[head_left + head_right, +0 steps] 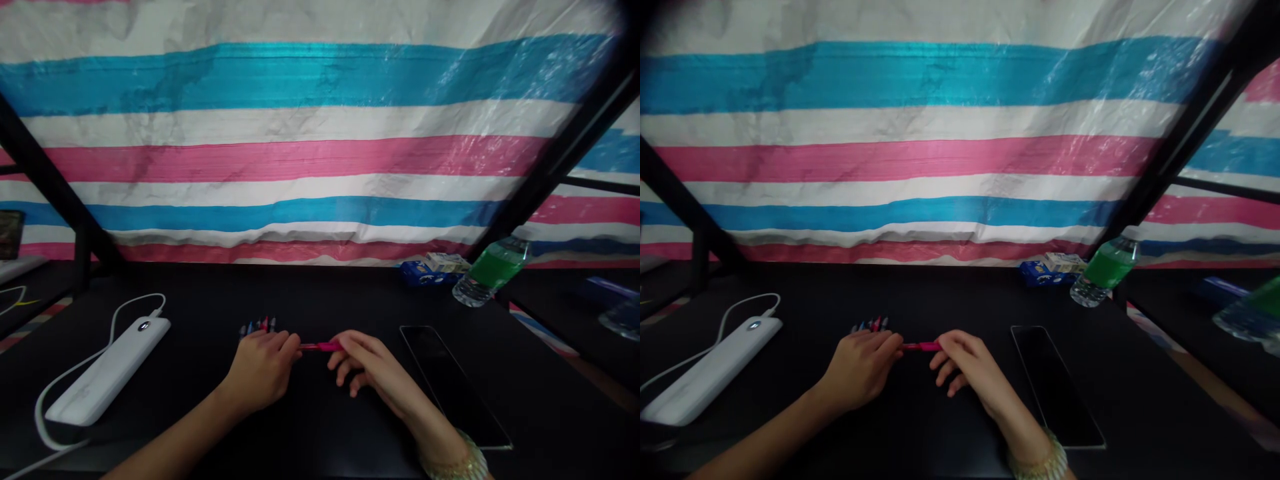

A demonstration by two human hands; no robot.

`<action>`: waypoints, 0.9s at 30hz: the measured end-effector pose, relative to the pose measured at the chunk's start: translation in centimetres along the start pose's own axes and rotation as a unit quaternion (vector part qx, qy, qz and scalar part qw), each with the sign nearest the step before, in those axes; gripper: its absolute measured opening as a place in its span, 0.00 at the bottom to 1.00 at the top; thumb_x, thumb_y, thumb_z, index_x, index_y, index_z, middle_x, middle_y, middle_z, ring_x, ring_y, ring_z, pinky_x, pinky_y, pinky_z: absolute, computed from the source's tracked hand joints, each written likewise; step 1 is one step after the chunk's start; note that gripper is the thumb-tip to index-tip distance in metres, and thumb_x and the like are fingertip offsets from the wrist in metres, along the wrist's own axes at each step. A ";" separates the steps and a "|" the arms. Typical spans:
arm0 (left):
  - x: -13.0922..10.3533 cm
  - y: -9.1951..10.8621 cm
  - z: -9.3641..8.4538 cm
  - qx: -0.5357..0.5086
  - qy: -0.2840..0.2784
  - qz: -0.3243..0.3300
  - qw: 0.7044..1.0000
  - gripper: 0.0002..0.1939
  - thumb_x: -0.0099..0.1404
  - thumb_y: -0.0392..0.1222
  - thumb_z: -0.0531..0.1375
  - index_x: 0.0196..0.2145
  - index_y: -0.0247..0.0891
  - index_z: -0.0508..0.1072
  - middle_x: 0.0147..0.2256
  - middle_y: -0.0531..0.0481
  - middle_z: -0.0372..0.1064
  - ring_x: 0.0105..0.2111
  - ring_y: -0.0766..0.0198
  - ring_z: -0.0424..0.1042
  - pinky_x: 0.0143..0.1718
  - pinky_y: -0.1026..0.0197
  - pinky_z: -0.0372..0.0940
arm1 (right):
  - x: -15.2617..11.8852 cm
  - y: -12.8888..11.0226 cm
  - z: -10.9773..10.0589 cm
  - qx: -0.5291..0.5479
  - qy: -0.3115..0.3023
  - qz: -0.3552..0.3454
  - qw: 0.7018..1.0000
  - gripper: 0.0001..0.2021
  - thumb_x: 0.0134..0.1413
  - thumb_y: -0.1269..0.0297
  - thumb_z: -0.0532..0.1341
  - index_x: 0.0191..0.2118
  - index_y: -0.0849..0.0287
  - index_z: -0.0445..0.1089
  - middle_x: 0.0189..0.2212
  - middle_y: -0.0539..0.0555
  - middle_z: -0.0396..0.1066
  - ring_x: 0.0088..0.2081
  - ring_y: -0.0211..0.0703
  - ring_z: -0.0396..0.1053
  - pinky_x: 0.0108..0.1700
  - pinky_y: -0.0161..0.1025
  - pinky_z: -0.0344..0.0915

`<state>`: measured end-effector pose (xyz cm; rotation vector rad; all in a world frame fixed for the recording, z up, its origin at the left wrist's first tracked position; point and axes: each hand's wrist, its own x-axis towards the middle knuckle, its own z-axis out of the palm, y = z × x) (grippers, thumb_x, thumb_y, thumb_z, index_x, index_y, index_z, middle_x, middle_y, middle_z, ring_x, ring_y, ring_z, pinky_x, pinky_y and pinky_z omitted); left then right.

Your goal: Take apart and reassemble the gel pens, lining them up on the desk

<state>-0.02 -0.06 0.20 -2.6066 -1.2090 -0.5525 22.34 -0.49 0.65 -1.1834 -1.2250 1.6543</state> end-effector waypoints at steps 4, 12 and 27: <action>0.0 0.1 -0.3 -0.066 -0.018 -0.023 0.997 0.06 0.69 0.41 0.50 0.42 0.39 0.63 0.30 0.50 0.72 0.26 0.61 0.71 0.28 0.60 0.59 | 0.4 0.5 -0.2 -0.007 0.027 -0.020 0.999 0.19 0.47 0.49 0.65 0.33 0.61 0.68 0.19 0.48 0.70 0.19 0.35 0.67 0.18 0.29 0.61; 0.1 -0.5 -1.1 -0.194 -0.025 -0.101 0.975 0.04 0.69 0.37 0.48 0.40 0.41 0.60 0.31 0.52 0.68 0.28 0.62 0.68 0.30 0.60 0.59 | 0.4 0.2 -0.7 0.065 0.118 -0.048 0.990 0.09 0.45 0.60 0.63 0.31 0.60 0.67 0.16 0.46 0.66 0.17 0.34 0.61 0.17 0.30 0.56; 0.5 -1.4 -1.8 -0.423 0.085 -0.182 0.884 0.04 0.66 0.38 0.56 0.38 0.40 0.69 0.37 0.51 0.66 0.32 0.66 0.66 0.34 0.63 0.61 | 0.8 0.3 -1.9 0.197 0.172 -0.073 0.962 0.05 0.41 0.67 0.61 0.25 0.58 0.63 0.12 0.44 0.60 0.15 0.31 0.52 0.17 0.30 0.44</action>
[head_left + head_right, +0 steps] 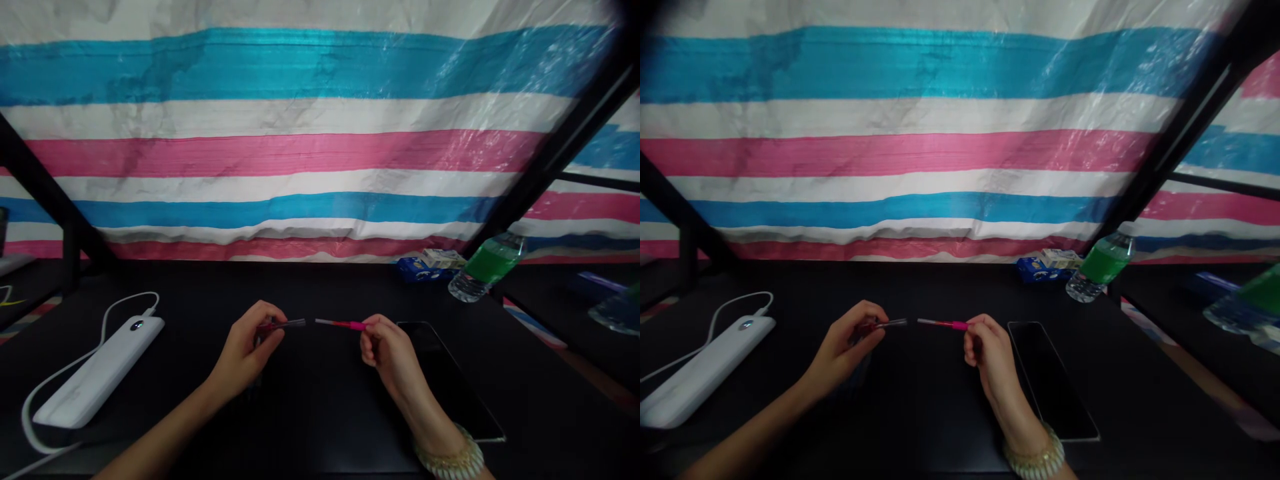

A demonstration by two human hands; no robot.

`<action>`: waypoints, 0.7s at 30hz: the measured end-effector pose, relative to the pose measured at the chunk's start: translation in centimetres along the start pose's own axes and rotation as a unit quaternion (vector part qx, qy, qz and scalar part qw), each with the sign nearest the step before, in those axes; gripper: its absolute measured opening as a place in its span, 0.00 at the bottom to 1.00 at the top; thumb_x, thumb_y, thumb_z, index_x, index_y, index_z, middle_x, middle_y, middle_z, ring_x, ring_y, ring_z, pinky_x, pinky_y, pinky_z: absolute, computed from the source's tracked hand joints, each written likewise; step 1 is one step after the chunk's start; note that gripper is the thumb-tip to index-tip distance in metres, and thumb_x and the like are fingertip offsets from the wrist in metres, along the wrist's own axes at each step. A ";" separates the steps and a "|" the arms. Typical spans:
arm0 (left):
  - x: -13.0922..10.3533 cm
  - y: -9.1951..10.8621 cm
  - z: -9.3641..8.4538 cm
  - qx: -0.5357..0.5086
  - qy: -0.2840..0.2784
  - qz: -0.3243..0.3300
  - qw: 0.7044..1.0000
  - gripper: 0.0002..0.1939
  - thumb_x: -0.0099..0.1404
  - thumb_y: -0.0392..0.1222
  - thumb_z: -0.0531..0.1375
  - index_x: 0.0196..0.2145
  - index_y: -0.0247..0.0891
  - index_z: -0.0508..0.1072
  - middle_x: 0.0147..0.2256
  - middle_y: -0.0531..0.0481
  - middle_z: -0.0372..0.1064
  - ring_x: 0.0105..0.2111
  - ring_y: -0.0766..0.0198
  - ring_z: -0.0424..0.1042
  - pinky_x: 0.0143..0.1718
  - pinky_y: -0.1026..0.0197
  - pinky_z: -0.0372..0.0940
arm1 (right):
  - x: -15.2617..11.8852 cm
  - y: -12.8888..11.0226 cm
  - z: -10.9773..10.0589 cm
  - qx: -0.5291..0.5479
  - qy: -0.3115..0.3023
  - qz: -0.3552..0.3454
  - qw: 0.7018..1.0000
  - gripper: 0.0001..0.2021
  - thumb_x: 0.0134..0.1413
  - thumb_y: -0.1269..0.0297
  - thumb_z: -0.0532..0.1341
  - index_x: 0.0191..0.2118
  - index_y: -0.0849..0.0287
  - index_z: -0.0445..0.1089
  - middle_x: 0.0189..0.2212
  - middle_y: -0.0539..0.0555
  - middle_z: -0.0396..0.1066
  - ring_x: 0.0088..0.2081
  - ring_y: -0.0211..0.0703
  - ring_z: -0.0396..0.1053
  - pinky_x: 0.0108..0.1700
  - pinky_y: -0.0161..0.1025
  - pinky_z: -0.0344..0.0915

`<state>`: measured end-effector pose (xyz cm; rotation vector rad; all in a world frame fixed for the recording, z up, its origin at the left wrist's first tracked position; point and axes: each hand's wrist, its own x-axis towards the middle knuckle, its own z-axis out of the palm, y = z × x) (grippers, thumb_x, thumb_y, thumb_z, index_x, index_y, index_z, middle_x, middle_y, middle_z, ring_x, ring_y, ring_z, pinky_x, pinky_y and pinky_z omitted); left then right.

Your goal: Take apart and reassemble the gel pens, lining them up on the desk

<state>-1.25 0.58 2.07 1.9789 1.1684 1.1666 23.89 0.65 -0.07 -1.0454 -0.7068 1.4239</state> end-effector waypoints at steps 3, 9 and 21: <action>0.2 -0.4 0.0 -0.074 0.008 -0.042 0.996 0.05 0.64 0.41 0.59 0.37 0.39 0.72 0.36 0.50 0.67 0.32 0.66 0.67 0.32 0.64 0.61 | 0.1 0.0 -0.1 0.006 0.007 -0.014 1.000 0.04 0.42 0.68 0.61 0.25 0.58 0.63 0.12 0.44 0.60 0.15 0.31 0.52 0.17 0.30 0.43; 0.3 -0.7 0.0 -0.140 0.020 -0.083 0.986 0.07 0.61 0.42 0.62 0.36 0.37 0.74 0.35 0.49 0.68 0.32 0.66 0.68 0.31 0.66 0.61 | 0.0 -0.1 -0.2 0.005 0.014 -0.030 0.999 0.05 0.41 0.68 0.61 0.24 0.58 0.63 0.12 0.44 0.59 0.15 0.31 0.52 0.17 0.29 0.43; 0.2 -0.7 0.1 -0.145 0.011 -0.082 0.986 0.05 0.61 0.40 0.63 0.35 0.38 0.75 0.32 0.51 0.67 0.30 0.68 0.65 0.30 0.66 0.59 | -0.2 -0.1 0.0 -0.016 0.015 -0.054 0.998 0.05 0.42 0.68 0.61 0.23 0.59 0.63 0.12 0.43 0.58 0.15 0.30 0.51 0.17 0.29 0.42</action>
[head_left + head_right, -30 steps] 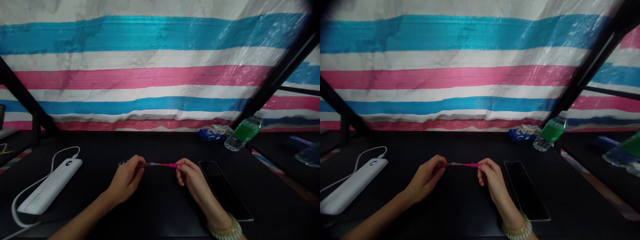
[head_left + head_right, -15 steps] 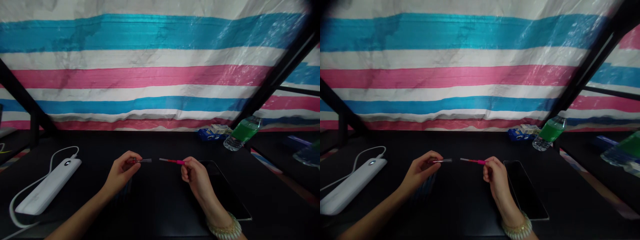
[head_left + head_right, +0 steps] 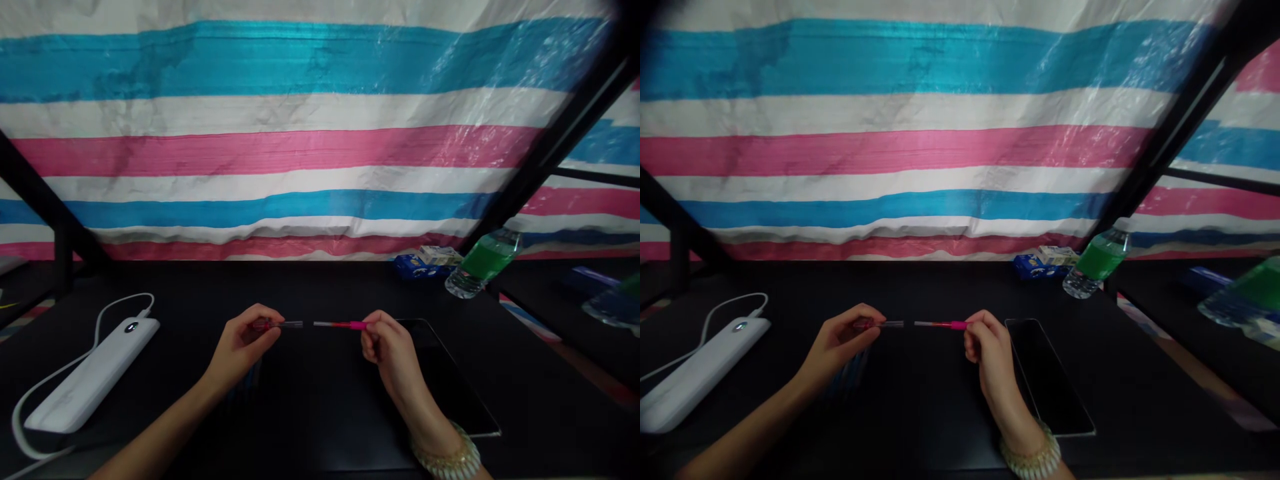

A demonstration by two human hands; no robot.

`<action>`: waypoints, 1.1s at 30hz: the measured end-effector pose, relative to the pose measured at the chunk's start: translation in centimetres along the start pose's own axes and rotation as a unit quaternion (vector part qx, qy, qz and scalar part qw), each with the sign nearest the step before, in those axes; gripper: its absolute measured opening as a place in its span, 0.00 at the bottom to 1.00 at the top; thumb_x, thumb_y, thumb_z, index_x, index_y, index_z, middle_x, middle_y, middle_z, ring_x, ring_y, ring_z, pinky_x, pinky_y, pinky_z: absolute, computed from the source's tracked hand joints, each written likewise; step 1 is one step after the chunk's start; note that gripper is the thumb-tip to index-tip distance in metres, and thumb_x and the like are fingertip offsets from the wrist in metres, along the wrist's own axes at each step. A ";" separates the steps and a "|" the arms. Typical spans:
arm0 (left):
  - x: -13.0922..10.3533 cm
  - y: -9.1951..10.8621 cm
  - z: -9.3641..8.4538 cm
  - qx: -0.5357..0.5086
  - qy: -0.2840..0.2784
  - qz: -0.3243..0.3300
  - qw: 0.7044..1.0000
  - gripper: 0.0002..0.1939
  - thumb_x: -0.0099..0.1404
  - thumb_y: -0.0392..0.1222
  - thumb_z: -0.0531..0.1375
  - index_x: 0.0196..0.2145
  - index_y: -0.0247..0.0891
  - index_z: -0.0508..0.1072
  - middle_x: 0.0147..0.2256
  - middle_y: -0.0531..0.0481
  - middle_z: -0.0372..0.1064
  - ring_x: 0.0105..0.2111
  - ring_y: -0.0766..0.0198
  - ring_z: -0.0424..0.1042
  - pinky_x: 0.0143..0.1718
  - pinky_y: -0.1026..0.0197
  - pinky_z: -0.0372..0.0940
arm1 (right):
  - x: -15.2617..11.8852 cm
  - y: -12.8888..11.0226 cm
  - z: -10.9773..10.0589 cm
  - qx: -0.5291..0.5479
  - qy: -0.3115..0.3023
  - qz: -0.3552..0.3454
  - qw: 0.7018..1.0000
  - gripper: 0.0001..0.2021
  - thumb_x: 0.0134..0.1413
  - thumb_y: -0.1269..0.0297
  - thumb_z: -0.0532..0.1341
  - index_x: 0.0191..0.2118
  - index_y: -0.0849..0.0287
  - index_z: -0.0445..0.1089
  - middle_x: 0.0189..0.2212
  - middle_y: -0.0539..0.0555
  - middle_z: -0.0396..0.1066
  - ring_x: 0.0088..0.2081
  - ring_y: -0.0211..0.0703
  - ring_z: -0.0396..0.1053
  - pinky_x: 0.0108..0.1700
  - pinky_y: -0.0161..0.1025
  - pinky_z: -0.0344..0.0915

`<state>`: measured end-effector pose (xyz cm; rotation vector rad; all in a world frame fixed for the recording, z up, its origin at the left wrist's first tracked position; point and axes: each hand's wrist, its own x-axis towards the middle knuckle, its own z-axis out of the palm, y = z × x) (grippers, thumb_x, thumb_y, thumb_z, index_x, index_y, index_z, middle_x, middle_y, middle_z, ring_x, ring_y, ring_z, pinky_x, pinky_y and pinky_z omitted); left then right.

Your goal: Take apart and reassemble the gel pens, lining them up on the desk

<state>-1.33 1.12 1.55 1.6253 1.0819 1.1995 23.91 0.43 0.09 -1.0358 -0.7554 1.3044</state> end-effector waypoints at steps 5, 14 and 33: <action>-0.1 0.0 0.2 -0.007 -0.013 -0.014 1.000 0.06 0.61 0.42 0.63 0.35 0.38 0.75 0.31 0.52 0.66 0.29 0.68 0.64 0.29 0.66 0.57 | -0.4 -0.1 0.3 -0.011 -0.010 -0.006 1.000 0.05 0.43 0.68 0.61 0.23 0.59 0.63 0.13 0.43 0.58 0.16 0.30 0.51 0.18 0.29 0.42; -0.4 -0.3 0.6 0.002 -0.052 -0.047 0.998 0.08 0.63 0.45 0.62 0.35 0.38 0.73 0.28 0.54 0.63 0.26 0.70 0.59 0.26 0.66 0.52 | -0.6 0.1 0.4 -0.056 -0.028 -0.025 0.998 0.06 0.45 0.65 0.60 0.24 0.58 0.63 0.14 0.43 0.57 0.17 0.30 0.50 0.18 0.29 0.43; -0.5 0.0 0.9 0.008 -0.040 0.035 0.999 0.07 0.60 0.41 0.64 0.35 0.36 0.76 0.34 0.47 0.69 0.30 0.65 0.69 0.29 0.65 0.63 | -1.7 -0.3 1.4 -0.343 -0.151 -0.145 0.916 0.19 0.62 0.54 0.57 0.24 0.59 0.72 0.15 0.48 0.63 0.18 0.34 0.58 0.21 0.33 0.53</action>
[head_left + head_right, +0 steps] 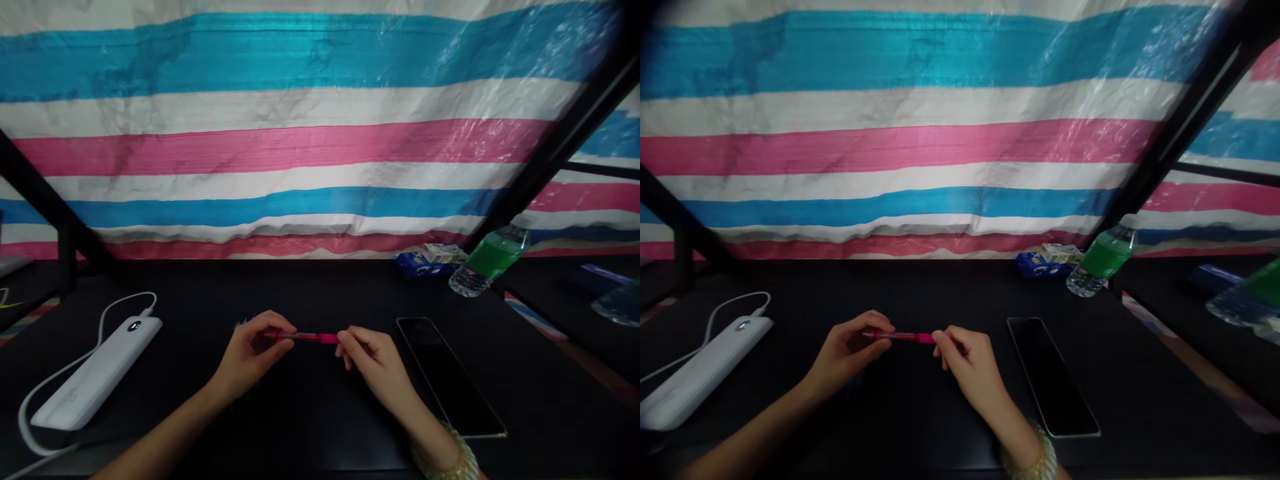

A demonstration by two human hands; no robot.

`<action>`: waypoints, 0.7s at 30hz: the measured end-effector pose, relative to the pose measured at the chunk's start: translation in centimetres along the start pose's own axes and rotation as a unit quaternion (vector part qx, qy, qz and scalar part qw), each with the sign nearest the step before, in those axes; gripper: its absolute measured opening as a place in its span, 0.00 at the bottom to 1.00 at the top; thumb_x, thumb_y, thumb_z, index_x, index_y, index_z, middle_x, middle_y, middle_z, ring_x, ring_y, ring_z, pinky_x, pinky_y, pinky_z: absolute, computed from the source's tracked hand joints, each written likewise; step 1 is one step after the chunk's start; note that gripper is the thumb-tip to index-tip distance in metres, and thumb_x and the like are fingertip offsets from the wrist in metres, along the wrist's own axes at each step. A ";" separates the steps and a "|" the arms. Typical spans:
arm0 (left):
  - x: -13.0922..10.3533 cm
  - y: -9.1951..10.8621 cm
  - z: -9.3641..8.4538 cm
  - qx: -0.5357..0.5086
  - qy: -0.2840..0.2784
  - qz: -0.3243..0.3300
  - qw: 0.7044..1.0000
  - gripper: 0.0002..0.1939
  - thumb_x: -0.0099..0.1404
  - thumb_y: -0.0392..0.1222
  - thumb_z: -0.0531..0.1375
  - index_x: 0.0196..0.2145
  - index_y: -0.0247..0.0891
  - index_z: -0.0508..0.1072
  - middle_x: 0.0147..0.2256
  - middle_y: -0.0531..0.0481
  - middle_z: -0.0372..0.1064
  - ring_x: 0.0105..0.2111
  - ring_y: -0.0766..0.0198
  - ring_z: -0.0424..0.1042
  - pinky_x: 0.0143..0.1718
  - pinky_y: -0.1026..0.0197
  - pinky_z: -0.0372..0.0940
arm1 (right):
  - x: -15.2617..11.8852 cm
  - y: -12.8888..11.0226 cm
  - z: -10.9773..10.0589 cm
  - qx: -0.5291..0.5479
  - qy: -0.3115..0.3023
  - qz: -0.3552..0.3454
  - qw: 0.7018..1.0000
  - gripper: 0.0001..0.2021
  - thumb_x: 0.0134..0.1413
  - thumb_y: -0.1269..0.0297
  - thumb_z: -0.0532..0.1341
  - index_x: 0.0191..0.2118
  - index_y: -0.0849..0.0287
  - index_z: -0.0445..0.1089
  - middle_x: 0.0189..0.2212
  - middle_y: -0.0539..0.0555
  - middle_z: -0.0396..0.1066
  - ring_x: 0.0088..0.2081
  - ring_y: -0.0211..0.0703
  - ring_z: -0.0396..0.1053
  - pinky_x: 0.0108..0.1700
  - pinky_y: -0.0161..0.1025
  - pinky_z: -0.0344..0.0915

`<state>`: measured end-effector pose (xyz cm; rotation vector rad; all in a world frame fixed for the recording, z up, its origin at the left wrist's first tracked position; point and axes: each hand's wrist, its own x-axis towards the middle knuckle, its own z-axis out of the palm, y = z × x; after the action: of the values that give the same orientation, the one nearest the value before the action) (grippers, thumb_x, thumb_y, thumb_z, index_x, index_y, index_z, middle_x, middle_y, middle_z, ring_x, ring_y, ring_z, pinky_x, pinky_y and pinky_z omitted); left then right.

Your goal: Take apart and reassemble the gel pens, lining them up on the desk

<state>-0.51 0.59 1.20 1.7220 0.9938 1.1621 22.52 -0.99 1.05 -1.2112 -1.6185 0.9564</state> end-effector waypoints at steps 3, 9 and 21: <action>0.0 0.0 0.0 -0.009 0.017 -0.028 0.999 0.07 0.59 0.42 0.65 0.35 0.37 0.77 0.32 0.49 0.69 0.27 0.67 0.67 0.26 0.66 0.62 | 0.0 0.1 0.1 0.060 -0.011 0.009 0.998 0.12 0.58 0.57 0.61 0.43 0.58 0.72 0.20 0.48 0.68 0.22 0.37 0.64 0.22 0.32 0.57; 0.1 -0.1 -0.2 -0.037 0.040 -0.084 0.995 0.09 0.58 0.43 0.66 0.35 0.37 0.76 0.27 0.52 0.70 0.24 0.69 0.67 0.25 0.67 0.62 | 0.1 0.2 0.5 0.143 0.007 0.000 0.990 0.09 0.60 0.59 0.59 0.43 0.54 0.61 0.31 0.53 0.74 0.31 0.42 0.71 0.22 0.32 0.65; 0.0 -0.2 -0.1 -0.042 0.040 -0.070 0.996 0.09 0.59 0.43 0.65 0.35 0.37 0.76 0.27 0.52 0.70 0.24 0.69 0.67 0.25 0.67 0.64 | 0.1 0.2 0.3 0.082 0.038 -0.001 0.996 0.08 0.57 0.60 0.63 0.40 0.55 0.67 0.28 0.51 0.75 0.23 0.38 0.68 0.22 0.32 0.63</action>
<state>-0.65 0.69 1.06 1.5250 1.0805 1.1732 22.30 -0.92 0.80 -1.1203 -1.4522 1.0102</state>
